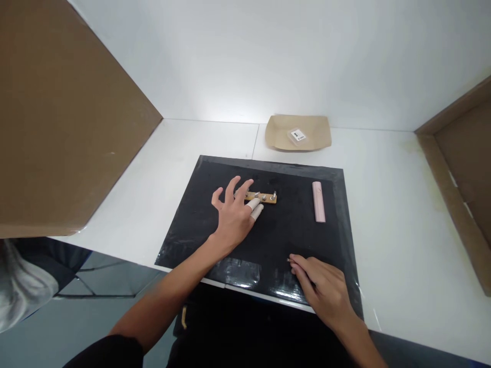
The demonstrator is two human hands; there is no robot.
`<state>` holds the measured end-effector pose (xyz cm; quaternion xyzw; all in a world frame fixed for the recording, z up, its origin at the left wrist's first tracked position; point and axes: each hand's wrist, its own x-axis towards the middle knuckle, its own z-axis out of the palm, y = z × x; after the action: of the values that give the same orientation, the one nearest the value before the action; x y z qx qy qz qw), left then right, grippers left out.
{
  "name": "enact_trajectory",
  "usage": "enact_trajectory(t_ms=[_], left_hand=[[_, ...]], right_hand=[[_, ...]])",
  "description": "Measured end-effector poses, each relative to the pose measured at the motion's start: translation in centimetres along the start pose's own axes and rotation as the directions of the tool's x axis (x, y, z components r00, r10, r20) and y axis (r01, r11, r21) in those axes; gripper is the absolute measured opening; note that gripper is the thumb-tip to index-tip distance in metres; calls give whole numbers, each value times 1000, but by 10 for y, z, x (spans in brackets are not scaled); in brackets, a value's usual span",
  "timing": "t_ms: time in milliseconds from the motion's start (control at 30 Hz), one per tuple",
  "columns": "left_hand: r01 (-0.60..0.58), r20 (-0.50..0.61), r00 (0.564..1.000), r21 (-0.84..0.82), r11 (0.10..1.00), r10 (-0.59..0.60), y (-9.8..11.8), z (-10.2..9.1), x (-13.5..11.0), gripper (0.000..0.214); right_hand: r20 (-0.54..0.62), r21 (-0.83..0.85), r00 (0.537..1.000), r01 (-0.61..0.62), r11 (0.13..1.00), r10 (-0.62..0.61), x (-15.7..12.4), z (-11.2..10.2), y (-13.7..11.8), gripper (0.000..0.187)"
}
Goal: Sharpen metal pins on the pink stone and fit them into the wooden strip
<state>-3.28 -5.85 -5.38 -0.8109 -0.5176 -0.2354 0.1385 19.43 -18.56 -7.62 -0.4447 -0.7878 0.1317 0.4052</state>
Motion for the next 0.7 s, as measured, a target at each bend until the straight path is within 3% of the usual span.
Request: enact_trajectory(t_ms=[133,267,367,467,633,700], left_hand=[[8,1,1000,6,1000,-8,2,-3,-1,14],[80,-17,997,-72,994,-82,6,-20,-1,14],[168,75,985,-180,969,-157,2,-40,6,15],[200,259,957,-271,942,-129,-12,-57,25,9],[201,590,806,-342,918,44,-46,-64,81,11],[190,707,685,-406,894,175,-55,-59,106,13]], right_hand=[[0,3,1000,0,1000,0,0,0,0,28],[10,5,1000,-6,1000,6,0,0,-1,26],[6,4,1000,0,1000,0,2,0,-1,25],[-12,-1,1000,17,1000,-17,3,0,-2,26],[-8,-13,1000,21,1000,-21,2,1,-1,26],[-8,-14,1000,24,1000,-24,2,1,0,25]])
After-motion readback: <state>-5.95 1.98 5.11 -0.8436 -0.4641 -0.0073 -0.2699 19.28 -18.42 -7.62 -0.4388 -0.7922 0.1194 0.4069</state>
